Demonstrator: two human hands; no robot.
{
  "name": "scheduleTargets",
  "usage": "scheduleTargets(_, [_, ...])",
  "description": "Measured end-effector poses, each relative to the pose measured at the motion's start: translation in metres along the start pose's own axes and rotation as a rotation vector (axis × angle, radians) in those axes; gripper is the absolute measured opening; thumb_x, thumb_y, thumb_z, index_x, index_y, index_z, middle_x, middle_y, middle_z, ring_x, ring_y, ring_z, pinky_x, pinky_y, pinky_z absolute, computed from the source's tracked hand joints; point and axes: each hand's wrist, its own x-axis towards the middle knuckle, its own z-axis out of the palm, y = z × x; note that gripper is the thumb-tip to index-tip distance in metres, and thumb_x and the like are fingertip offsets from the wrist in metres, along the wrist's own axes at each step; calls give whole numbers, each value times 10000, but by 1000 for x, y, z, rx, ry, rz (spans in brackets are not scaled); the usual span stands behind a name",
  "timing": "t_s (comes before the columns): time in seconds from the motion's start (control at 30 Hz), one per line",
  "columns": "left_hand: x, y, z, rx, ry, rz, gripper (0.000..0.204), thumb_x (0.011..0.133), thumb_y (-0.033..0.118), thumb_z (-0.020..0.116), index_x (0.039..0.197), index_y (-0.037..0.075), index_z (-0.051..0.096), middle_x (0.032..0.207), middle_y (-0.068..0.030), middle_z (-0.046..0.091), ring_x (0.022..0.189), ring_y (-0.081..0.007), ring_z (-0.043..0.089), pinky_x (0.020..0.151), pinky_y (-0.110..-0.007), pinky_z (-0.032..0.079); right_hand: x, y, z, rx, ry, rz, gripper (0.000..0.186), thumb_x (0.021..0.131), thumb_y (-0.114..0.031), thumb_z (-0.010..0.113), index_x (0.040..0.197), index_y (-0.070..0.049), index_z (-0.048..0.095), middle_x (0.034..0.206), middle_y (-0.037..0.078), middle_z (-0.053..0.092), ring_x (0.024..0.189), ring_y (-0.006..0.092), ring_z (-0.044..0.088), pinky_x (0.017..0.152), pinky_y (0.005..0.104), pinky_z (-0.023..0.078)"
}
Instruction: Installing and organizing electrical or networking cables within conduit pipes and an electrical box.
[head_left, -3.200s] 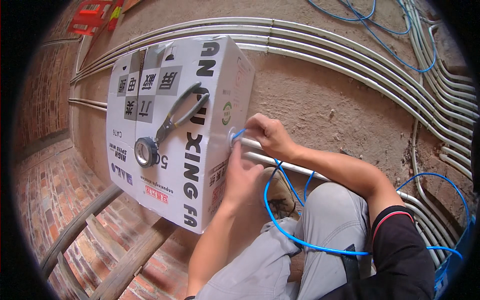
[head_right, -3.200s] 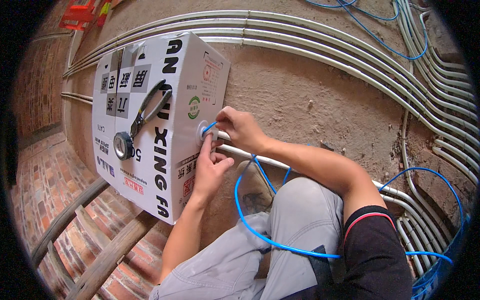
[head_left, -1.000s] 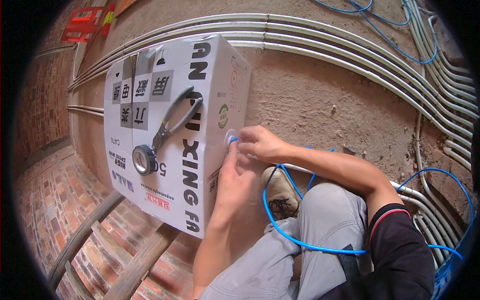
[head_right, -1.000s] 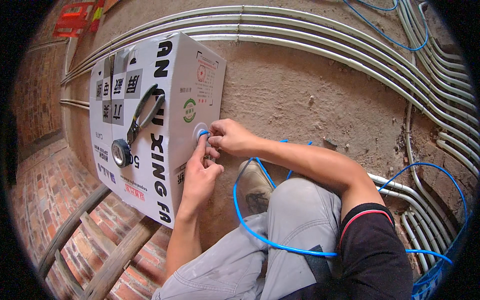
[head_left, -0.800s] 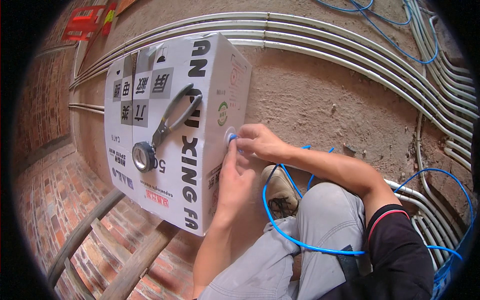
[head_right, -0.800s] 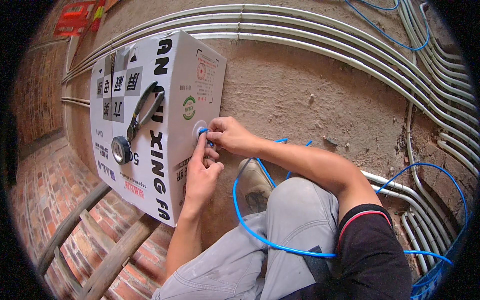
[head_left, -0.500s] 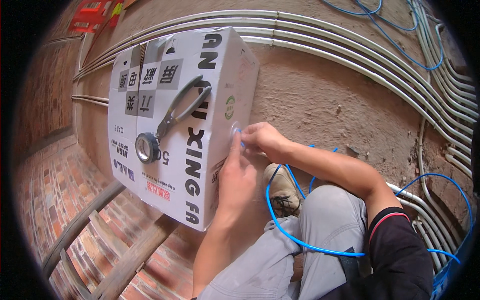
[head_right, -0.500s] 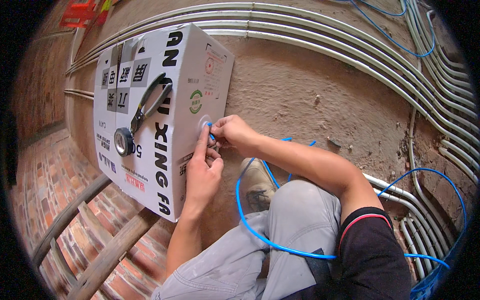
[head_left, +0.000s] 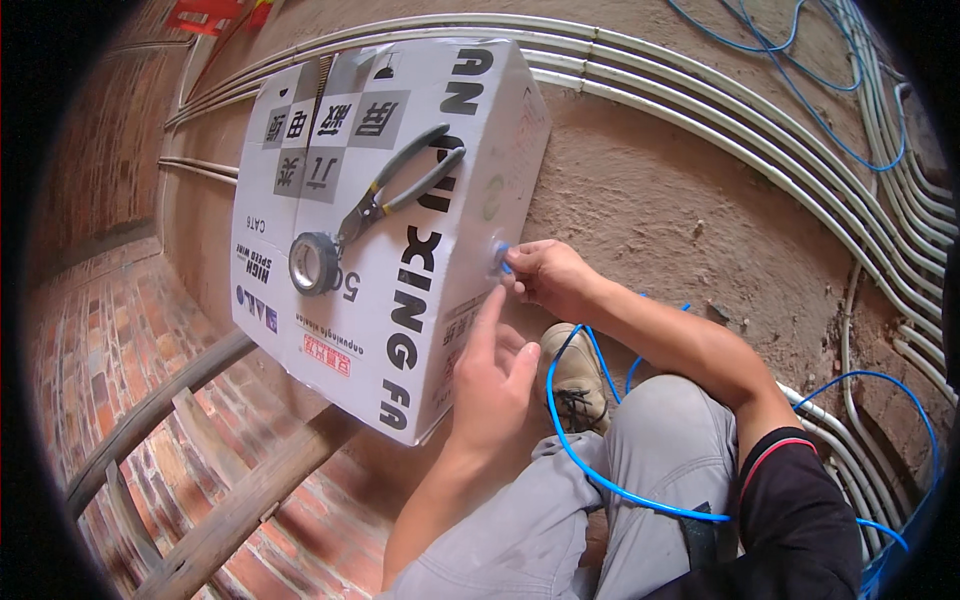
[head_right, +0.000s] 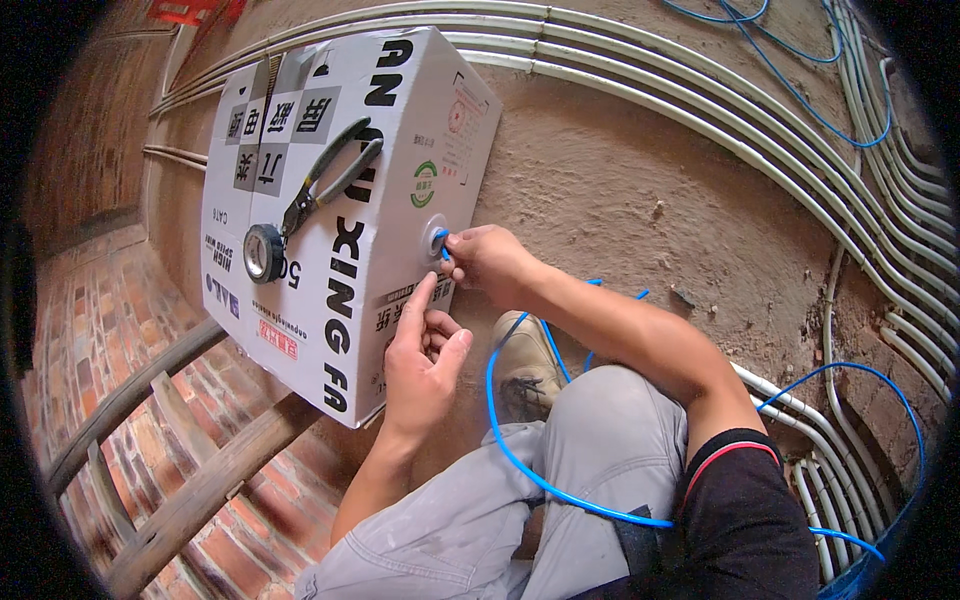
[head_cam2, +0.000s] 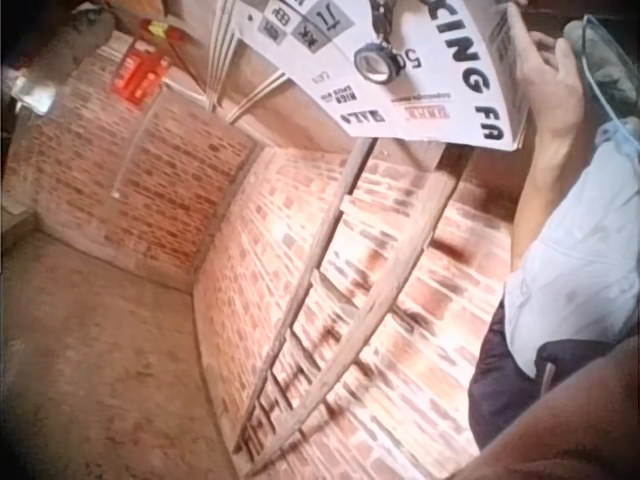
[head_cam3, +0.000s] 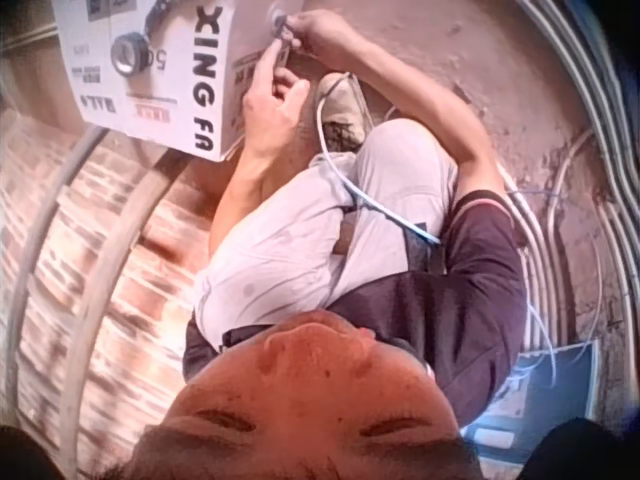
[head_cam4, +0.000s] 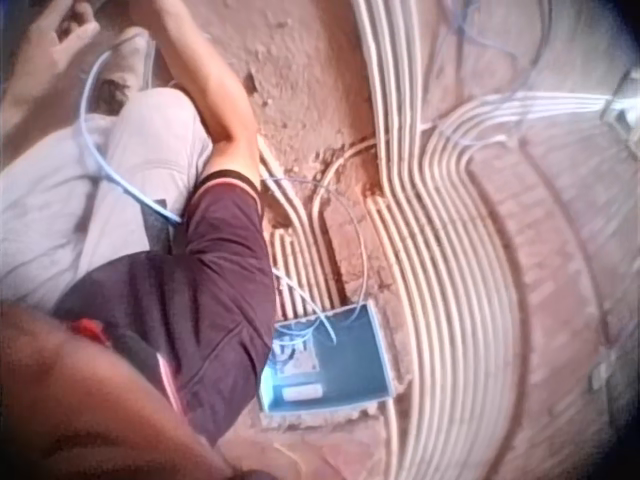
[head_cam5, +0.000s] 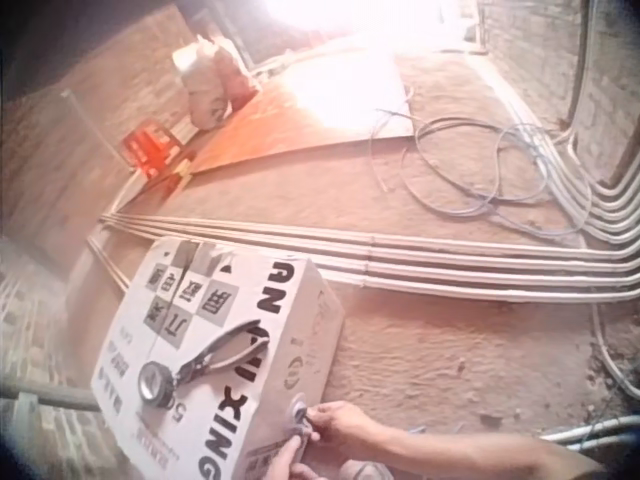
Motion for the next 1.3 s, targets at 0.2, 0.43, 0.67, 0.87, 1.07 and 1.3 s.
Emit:
scheduleTargets(0.2, [-2, -2, -7, 21, 30, 14, 654, 906, -21, 669, 1505, -42, 406, 922, -36, 603, 769, -73, 538, 716, -215, 474, 0, -12, -18, 5, -220, 26, 257, 1062, -295, 550, 1028, -59, 646, 893, 50, 672, 765, 118, 585, 702, 258, 463])
scheduleTargets(0.43, [-10, 14, -18, 331, 278, 581, 545, 843, -72, 684, 1368, -79, 537, 963, -175, 632, 822, -302, 627, 731, -374, 526, 3, -4, -9, -1, -123, -28, 304, 1048, -345, 585, 1045, -49, 655, 895, 49, 668, 752, 100, 557, 682, 244, 443])
scheduleTargets(0.67, [-12, 23, -11, 306, 272, 552, 494, 890, -59, 659, 1372, -54, 551, 986, -88, 622, 801, -126, 608, 698, -253, 524, 6, -12, 0, -40, -19, 64, 209, 1021, -255, 636, 991, -50, 663, 852, 36, 666, 682, 84, 553, 618, 206, 448])
scheduleTargets(0.87, [-16, 29, -12, 147, 341, 434, 481, 849, -67, 674, 1324, -47, 596, 945, -96, 625, 815, -179, 608, 702, -309, 518, -1, -11, -6, -32, -106, 42, 254, 1024, -321, 633, 966, -75, 653, 836, 22, 664, 690, 92, 568, 618, 226, 450])
scheduleTargets(1.07, [-20, 23, -25, 204, 388, 481, 452, 853, -62, 682, 1299, -51, 607, 944, -91, 620, 781, -166, 594, 681, -278, 510, 4, -11, -13, -101, -197, 57, 357, 1043, -452, 563, 954, -113, 633, 828, 20, 658, 727, 119, 576, 648, 268, 420])
scheduleTargets(1.3, [-26, 23, -42, 456, 465, 566, 376, 846, -47, 697, 1219, -53, 648, 1011, -154, 635, 877, -277, 612, 790, -366, 510, 5, -6, -14, -229, -278, -78, 338, 1008, -408, 640, 935, -79, 662, 855, 12, 631, 760, 105, 559, 693, 258, 429])
